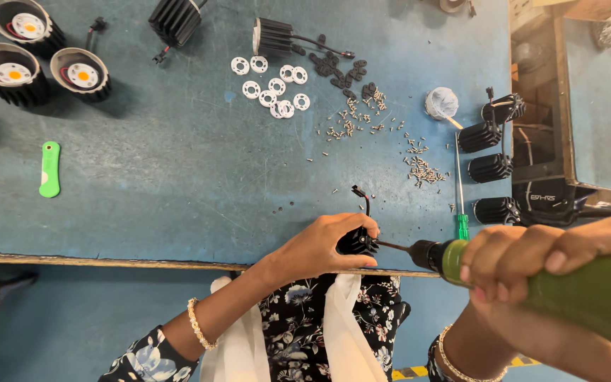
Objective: The person is assembling light fixtures at a workbench. They pick up and position components like circular LED boards and wires onto heat sinks, then use an electric screwdriver and a manual screwdriver to secure them with screws.
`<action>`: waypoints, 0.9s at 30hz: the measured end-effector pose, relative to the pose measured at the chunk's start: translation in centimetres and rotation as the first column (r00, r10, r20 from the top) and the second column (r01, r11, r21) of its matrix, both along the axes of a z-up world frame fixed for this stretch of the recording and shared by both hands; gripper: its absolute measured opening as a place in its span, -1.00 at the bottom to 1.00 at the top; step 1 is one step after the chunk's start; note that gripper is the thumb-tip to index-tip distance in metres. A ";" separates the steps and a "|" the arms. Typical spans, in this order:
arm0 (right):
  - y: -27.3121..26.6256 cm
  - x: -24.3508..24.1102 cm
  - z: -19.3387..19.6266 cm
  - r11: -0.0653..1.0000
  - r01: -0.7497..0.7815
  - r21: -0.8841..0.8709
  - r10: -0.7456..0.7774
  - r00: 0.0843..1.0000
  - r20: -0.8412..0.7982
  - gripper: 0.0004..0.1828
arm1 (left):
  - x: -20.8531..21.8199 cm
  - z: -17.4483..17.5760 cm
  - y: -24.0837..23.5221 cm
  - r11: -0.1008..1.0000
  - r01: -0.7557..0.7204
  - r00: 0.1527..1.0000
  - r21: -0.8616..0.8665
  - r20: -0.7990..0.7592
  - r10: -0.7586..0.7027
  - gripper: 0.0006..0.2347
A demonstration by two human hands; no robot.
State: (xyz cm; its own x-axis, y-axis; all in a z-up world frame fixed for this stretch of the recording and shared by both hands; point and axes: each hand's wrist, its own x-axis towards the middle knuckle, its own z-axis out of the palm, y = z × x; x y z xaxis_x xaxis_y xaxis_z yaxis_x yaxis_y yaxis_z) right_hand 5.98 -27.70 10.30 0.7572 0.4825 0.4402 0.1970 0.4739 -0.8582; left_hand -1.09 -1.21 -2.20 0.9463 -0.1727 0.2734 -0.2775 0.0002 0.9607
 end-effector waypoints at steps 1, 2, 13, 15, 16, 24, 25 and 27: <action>-0.1 0.2 0.2 0.999 0.016 -0.027 -0.016 1.000 -0.022 -0.05 | 0.0 0.0 0.0 1.000 -0.005 1.000 0.003 0.009 0.004 -0.64; -0.2 0.2 0.5 0.996 0.053 -0.071 -0.055 0.998 -0.034 -0.02 | 0.0 0.1 0.0 1.000 -0.009 1.000 0.009 0.019 0.009 -0.64; 5.1 -0.7 1.9 0.992 0.110 -0.058 -0.113 0.993 -0.047 0.14 | -2.0 -0.2 -0.7 0.979 -0.195 0.980 0.062 0.049 0.192 -0.64; 6.2 -0.7 2.1 0.995 0.080 -0.062 -0.081 0.996 -0.025 0.11 | -2.3 -0.4 -0.8 0.966 -0.244 0.965 0.088 0.116 0.234 -0.66; 6.7 -0.7 2.1 0.995 0.082 -0.061 -0.083 0.996 -0.017 0.10 | -2.4 -0.5 -0.9 0.958 -0.269 0.956 0.100 0.150 0.253 -0.67; 8.9 -1.4 3.5 0.968 0.200 -0.153 -0.195 0.979 0.052 0.07 | -3.1 0.0 -1.7 0.916 -0.315 0.942 0.248 0.201 0.270 -0.65; 9.1 -1.3 3.7 0.969 0.192 -0.157 -0.187 0.981 0.049 0.06 | -3.1 0.0 -1.7 0.915 -0.313 0.942 0.254 0.208 0.264 -0.65; 9.8 -1.1 3.9 0.974 0.181 -0.138 -0.175 0.983 0.051 0.06 | -3.0 -0.1 -1.8 0.911 -0.328 0.933 0.250 0.239 0.271 -0.67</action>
